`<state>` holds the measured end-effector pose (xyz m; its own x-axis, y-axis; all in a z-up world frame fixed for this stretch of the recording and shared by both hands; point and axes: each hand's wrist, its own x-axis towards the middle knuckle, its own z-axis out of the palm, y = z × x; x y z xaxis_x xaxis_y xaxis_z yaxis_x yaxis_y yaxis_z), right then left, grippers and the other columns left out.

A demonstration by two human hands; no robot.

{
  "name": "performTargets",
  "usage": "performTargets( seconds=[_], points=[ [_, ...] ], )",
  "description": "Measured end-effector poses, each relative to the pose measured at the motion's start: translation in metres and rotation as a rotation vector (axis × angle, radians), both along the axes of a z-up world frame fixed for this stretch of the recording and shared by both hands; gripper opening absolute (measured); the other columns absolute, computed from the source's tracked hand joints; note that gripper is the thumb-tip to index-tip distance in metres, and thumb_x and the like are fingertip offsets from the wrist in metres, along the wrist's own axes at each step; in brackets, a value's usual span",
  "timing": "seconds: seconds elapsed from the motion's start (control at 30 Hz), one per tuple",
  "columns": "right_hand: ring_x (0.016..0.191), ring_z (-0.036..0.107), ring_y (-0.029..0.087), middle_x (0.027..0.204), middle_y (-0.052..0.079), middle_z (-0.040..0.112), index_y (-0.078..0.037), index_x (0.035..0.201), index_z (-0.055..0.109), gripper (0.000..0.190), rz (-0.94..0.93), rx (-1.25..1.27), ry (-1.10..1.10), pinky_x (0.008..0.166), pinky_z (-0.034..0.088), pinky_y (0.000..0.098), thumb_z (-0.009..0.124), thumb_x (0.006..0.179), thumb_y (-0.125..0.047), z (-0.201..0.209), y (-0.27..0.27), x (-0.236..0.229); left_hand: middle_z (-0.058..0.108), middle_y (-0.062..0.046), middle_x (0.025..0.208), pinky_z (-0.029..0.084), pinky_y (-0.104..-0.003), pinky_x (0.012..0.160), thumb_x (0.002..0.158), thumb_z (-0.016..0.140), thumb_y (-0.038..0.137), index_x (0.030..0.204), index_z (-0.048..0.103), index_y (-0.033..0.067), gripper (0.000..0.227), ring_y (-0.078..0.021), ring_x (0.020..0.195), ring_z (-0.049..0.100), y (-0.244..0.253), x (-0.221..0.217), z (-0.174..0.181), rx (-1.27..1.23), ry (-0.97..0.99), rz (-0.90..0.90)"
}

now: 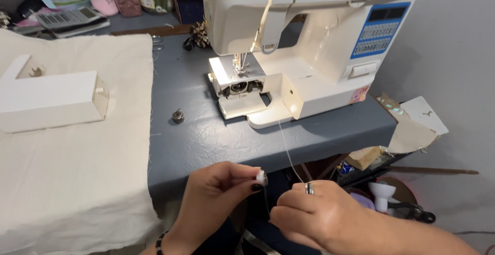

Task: Threading a sewing machine and preparing the bobbin for use.

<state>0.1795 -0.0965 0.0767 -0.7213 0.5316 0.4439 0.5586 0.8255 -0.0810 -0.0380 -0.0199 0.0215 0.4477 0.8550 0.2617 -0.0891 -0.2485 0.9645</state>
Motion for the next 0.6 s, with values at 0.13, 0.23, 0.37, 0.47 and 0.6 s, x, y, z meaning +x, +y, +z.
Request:
performTargets(
  seconds=[0.13,0.23,0.37,0.47,0.6],
  points=[
    [0.072,0.062,0.026,0.086,0.005,0.065,-0.011,0.1,0.062,0.007,-0.159,-0.063,0.083,0.055,0.046,0.0344,0.056,0.1,-0.013,0.0,0.024,0.013,0.086,-0.014,0.095,0.066,-0.027,0.082,0.08,0.081,-0.005,0.1,0.083,-0.0033,0.02,-0.0148,0.088,0.079,-0.015,0.0,0.003,-0.3,-0.222,-0.271],
    [0.064,0.059,0.02,0.076,0.002,0.058,-0.012,0.102,0.066,0.005,-0.309,0.063,0.136,0.052,0.04,0.0306,0.065,0.098,-0.014,0.008,0.021,0.014,0.088,-0.005,0.094,0.066,-0.019,0.08,0.08,0.085,0.004,0.099,0.085,0.0051,0.02,-0.0077,0.089,0.081,-0.015,-0.001,0.009,-0.091,-0.006,-0.258],
    [0.07,0.063,0.021,0.087,-0.001,0.07,-0.016,0.104,0.066,0.011,-0.236,0.058,0.118,0.055,0.047,0.0321,0.056,0.1,-0.019,0.004,0.007,0.012,0.088,0.003,0.09,0.062,-0.016,0.075,0.078,0.087,0.014,0.093,0.086,0.0148,0.015,-0.0029,0.082,0.08,-0.009,0.0,0.002,0.157,0.08,0.017],
    [0.062,0.055,0.026,0.081,0.008,0.057,-0.002,0.103,0.069,0.019,0.028,-0.065,0.126,0.054,0.046,0.0374,0.055,0.103,-0.014,-0.007,0.004,0.002,0.089,0.002,0.086,0.064,-0.017,0.073,0.074,0.089,0.009,0.089,0.088,0.0123,0.015,-0.0024,0.077,0.078,-0.006,-0.001,0.005,-0.02,0.078,0.123],
    [0.065,0.059,0.025,0.084,0.004,0.066,-0.005,0.101,0.066,0.012,-0.051,-0.232,0.25,0.062,0.049,0.0354,0.056,0.099,-0.012,-0.003,0.02,0.012,0.088,-0.011,0.091,0.067,-0.024,0.078,0.077,0.085,-0.001,0.096,0.085,0.0014,0.019,-0.0129,0.083,0.082,-0.015,-0.003,0.01,-0.21,-0.115,-0.121]
  ],
)
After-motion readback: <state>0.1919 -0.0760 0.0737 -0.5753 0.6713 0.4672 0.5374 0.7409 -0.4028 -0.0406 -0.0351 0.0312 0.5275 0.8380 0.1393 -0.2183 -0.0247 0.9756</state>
